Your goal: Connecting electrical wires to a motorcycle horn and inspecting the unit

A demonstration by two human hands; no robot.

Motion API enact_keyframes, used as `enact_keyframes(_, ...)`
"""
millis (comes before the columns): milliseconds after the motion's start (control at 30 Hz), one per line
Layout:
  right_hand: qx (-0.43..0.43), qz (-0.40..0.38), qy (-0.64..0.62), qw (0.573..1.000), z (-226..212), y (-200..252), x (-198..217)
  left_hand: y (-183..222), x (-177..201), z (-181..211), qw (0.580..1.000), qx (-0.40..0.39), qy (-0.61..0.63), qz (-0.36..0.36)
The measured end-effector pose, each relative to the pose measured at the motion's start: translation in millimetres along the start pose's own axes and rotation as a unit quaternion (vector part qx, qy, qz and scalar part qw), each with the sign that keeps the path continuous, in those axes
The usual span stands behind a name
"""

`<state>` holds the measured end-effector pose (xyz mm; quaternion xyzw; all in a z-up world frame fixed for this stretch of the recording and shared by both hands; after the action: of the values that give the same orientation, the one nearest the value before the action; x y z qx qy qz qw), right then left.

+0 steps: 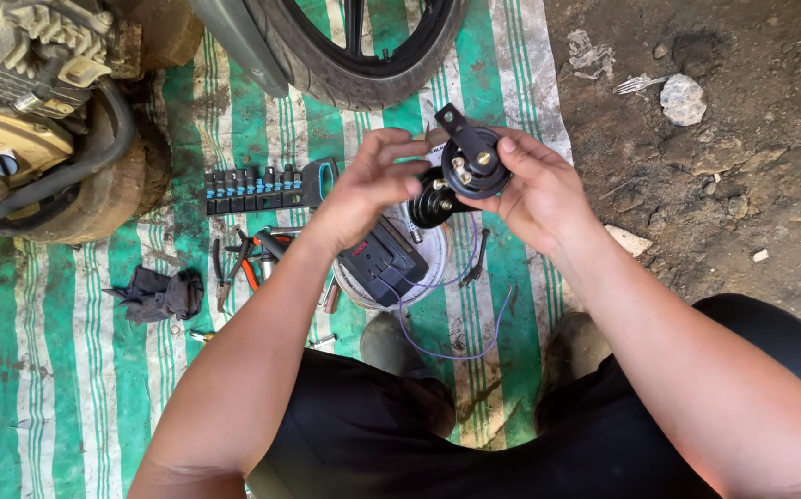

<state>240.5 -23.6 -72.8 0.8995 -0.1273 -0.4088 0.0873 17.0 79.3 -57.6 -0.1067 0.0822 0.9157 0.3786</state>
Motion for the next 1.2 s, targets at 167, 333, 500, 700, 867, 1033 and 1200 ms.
enact_keyframes(167, 0.014, -0.004, -0.009, 1.000, -12, 1, -4, 0, -39, -1, 0.997, -0.015, -0.053, -0.051)
enact_keyframes(333, 0.026, 0.004, 0.026, 0.999, -32, 3, -1, -16, -19, -27, 0.999, -0.043, 0.005, 0.005)
enact_keyframes(500, 0.045, 0.012, 0.142, 0.989, -43, -5, 15, -6, 6, -9, 0.995, 0.099, 0.014, 0.017)
enact_keyframes(700, 0.039, -0.014, 0.187, 0.981, -31, -4, 8, -3, 2, -1, 0.990, 0.138, 0.019, 0.036)
enact_keyframes(867, 0.039, -0.022, 0.204, 0.978, -18, -13, 22, -6, 1, -7, 0.992, 0.124, 0.009, 0.013)
enact_keyframes(1033, 0.047, -0.027, 0.218, 0.974, -10, -16, 29, -11, -1, -12, 0.992, 0.115, 0.020, -0.051)
enact_keyframes(1200, 0.042, -0.045, 0.252, 0.966, -11, -6, 18, -6, -7, 0, 0.992, 0.105, -0.029, -0.067)
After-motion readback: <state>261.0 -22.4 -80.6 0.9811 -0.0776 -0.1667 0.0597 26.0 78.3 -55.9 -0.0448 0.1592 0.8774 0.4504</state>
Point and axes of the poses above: each hand's wrist, its own y-axis away from the middle knuckle, its own x-axis out of the back of the hand, z = x × y, the point moved 4 cm from there along -y, towards the middle knuckle
